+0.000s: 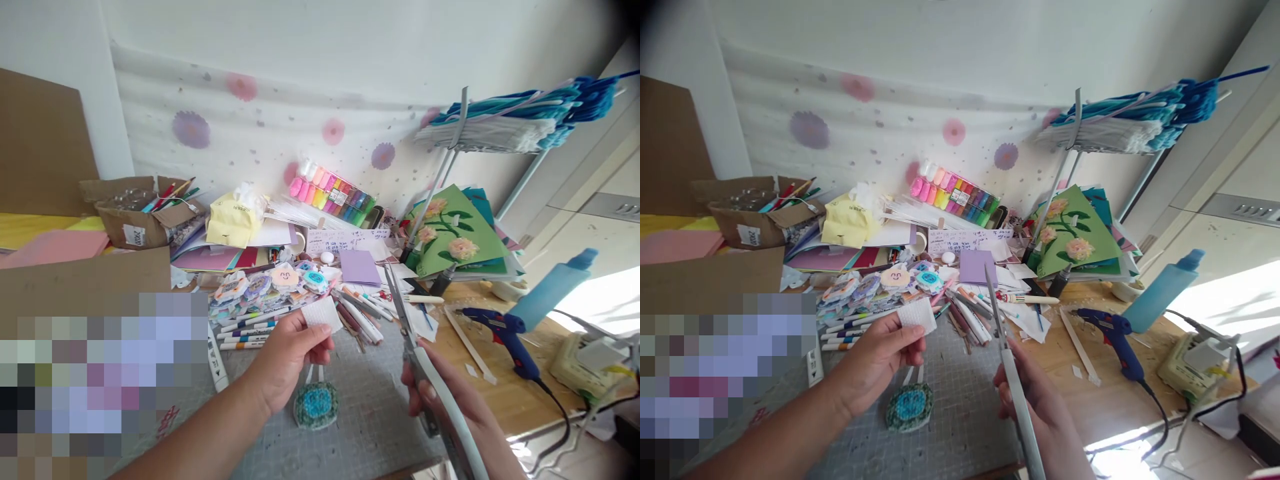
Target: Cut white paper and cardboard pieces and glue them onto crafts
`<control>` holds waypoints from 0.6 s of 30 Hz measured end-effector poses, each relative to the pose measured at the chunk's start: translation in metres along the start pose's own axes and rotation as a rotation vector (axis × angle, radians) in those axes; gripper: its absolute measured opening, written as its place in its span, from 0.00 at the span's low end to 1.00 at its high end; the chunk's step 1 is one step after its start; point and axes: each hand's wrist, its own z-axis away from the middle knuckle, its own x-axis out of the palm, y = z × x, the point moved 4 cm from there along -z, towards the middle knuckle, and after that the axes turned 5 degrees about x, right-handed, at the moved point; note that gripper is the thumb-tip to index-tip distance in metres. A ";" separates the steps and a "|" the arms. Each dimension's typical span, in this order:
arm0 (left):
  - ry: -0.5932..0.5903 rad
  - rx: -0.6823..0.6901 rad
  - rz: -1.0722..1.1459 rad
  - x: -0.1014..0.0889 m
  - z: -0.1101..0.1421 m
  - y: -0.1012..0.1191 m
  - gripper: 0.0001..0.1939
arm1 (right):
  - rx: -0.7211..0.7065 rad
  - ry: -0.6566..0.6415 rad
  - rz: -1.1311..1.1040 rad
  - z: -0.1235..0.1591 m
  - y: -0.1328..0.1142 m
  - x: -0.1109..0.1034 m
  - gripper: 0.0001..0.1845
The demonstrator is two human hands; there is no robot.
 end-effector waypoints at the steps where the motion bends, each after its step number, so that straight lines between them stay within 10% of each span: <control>1: -0.005 0.001 0.003 0.001 0.001 0.001 0.08 | 0.015 -0.009 -0.099 0.004 -0.004 0.008 0.29; 18: -0.057 0.111 -0.108 0.013 0.012 0.010 0.07 | -0.059 -0.052 -0.288 -0.027 -0.053 0.093 0.36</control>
